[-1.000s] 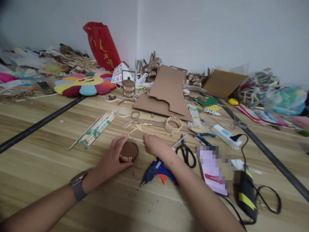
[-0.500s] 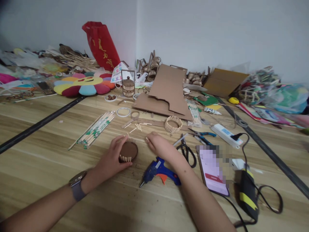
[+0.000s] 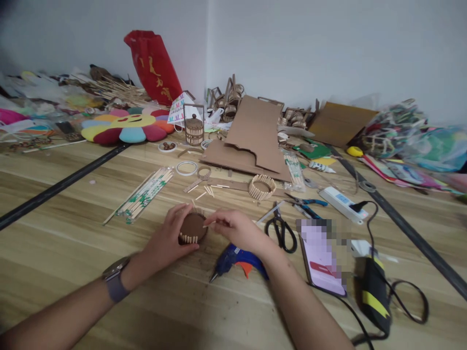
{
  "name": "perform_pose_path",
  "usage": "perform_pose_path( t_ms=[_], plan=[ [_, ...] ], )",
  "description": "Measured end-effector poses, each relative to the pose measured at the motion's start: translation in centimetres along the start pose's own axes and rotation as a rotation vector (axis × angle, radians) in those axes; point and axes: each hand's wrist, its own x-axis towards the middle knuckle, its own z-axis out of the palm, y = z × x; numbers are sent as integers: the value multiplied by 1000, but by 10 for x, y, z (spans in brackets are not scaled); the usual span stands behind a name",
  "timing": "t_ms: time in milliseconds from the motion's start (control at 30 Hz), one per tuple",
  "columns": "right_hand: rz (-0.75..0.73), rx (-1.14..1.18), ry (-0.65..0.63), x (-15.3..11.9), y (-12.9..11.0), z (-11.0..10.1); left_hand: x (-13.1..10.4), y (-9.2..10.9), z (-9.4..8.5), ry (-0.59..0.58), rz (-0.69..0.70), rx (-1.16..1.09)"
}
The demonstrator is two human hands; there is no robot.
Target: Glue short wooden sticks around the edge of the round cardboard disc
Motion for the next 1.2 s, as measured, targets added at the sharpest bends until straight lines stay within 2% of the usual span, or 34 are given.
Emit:
perform_pose_path(
  t_ms=[133, 433, 767, 1000, 1200],
  plan=[
    [-94, -74, -94, 2, -2, 11, 0, -1, 1, 21, 15, -11],
    [-7, -265, -57, 1, -14, 30, 0, 1, 0, 9, 9, -40],
    [-26, -272, -86, 2, -8, 39, 0, -2, 1, 2, 13, -58],
    [-12, -372, -128, 4, -9, 43, -1, -2, 1, 15, 18, -61],
    [-20, -392, -114, 3, -5, 45, 0, -2, 2, 15, 27, -54]
  ],
)
